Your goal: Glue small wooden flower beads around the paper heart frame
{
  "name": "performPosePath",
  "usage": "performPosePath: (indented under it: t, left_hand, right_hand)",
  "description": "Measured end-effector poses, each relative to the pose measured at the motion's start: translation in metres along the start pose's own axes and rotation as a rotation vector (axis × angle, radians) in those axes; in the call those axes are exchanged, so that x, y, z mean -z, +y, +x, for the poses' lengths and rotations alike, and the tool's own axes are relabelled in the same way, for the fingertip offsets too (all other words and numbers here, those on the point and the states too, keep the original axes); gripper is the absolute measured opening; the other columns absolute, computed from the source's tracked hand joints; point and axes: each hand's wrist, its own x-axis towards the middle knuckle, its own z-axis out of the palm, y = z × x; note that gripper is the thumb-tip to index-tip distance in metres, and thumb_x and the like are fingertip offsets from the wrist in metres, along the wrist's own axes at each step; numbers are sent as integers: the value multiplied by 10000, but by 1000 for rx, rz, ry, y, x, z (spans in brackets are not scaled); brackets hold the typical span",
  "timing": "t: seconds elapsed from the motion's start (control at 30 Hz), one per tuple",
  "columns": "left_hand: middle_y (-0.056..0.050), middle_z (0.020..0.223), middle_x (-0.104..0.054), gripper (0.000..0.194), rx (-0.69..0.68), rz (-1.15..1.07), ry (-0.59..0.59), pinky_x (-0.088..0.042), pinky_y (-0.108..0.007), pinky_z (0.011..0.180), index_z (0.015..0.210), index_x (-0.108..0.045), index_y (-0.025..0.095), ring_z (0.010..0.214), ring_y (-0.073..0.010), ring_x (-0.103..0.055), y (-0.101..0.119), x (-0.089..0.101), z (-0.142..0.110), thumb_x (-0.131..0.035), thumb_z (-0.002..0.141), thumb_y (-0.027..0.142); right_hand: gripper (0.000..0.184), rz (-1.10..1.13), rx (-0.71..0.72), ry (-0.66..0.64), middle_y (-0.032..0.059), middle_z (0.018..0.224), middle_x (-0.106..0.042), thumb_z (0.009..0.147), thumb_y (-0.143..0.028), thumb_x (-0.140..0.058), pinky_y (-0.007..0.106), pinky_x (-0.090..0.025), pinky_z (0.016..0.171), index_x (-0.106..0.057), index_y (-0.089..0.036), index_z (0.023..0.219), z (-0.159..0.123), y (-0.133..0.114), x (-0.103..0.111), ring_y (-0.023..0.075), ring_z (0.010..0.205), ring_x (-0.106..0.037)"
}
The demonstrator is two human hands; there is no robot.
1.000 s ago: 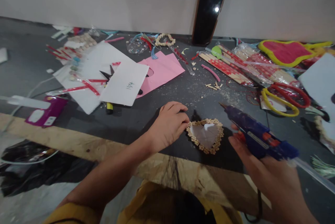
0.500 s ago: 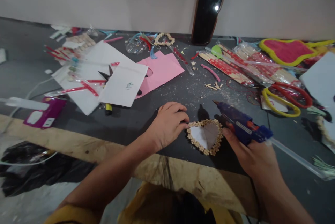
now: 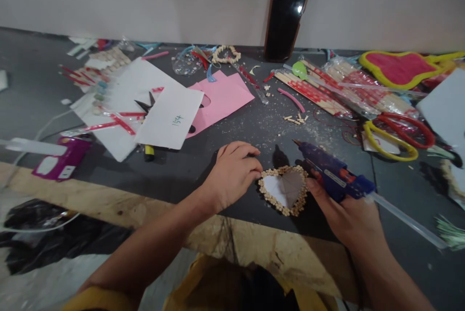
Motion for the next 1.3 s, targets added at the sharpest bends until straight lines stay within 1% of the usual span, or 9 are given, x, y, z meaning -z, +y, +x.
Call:
performPosePath:
  t: [0.13, 0.27, 0.43, 0.5, 0.7, 0.87, 1.0, 1.17, 1.3]
  left_hand:
    - [-13, 1206, -634, 149, 3, 6, -2, -354, -495, 1050, 854, -723, 253, 1237, -254, -480, 1, 0, 1, -592, 898, 196]
    - [-15, 1210, -634, 148, 8, 8, -14, -356, -493, 1046, 853, -723, 248, 1240, -254, -480, 2, 1, 1, -595, 898, 188]
    - [-20, 1216, -631, 162, 3, 14, -12, -356, -496, 1056, 855, -732, 250, 1240, -258, -479, 1, 2, 0, -584, 906, 209]
    - [-22, 1215, -633, 167, 1, 16, -11, -357, -498, 1057, 855, -734, 249, 1240, -260, -480, 1, 1, 0, -580, 905, 209]
    - [-17, 1200, -640, 149, -3, 9, 12, -365, -493, 1045, 844, -730, 250, 1234, -257, -484, 1, 0, 0, -597, 897, 209]
    - [-13, 1203, -639, 139, 1, 12, 6, -356, -484, 1048, 846, -728, 249, 1238, -253, -479, 2, 0, 0, -607, 895, 201]
    - [-15, 1205, -637, 148, -9, 12, 8, -354, -482, 1055, 855, -726, 253, 1239, -253, -475, 1, 0, 0, -593, 906, 213]
    - [-39, 1211, -625, 127, -12, -19, 19, -384, -454, 1054, 921, -713, 233, 1202, -238, -509, -2, 4, -2, -599, 896, 183]
    - [-61, 1202, -610, 122, -58, -17, 41, -386, -474, 1057, 867, -699, 205, 1210, -254, -495, -1, 9, -10, -583, 903, 191]
  right_hand:
    - [339, -8, 3, 1, 70, 836, -725, 858, -516, -538, 332, -495, 656, -700, -219, 883, -2, 5, -1, 238, 766, -670]
    - [344, -41, -14, -5, 76, 856, -726, 856, -521, -536, 346, -497, 678, -707, -229, 918, -4, 7, -2, 254, 803, -672]
    - [304, 60, -31, -29, 60, 871, -727, 858, -482, -537, 336, -513, 696, -694, -227, 909, -4, 2, -1, 232, 797, -674]
    - [303, 68, -16, -35, 66, 865, -724, 856, -478, -534, 343, -515, 710, -696, -222, 880, -3, 2, -1, 234, 797, -671]
    - [295, 74, -12, -35, 63, 869, -723, 857, -469, -534, 338, -520, 721, -688, -221, 906, -3, 1, -1, 232, 812, -675]
    - [261, 91, 13, -21, 53, 816, -717, 859, -445, -538, 314, -513, 679, -676, -224, 853, -3, -2, 0, 217, 760, -671]
    - [244, 99, -28, -38, 46, 790, -713, 850, -437, -547, 308, -507, 653, -663, -223, 845, -2, -4, 1, 210, 723, -664]
    - [266, 110, -25, -35, 62, 829, -724, 856, -436, -546, 318, -507, 665, -678, -207, 880, -3, -1, 0, 219, 756, -675]
    - [256, 134, -2, -24, 67, 879, -733, 861, -411, -554, 330, -517, 706, -686, -201, 927, -4, 4, -2, 230, 810, -686]
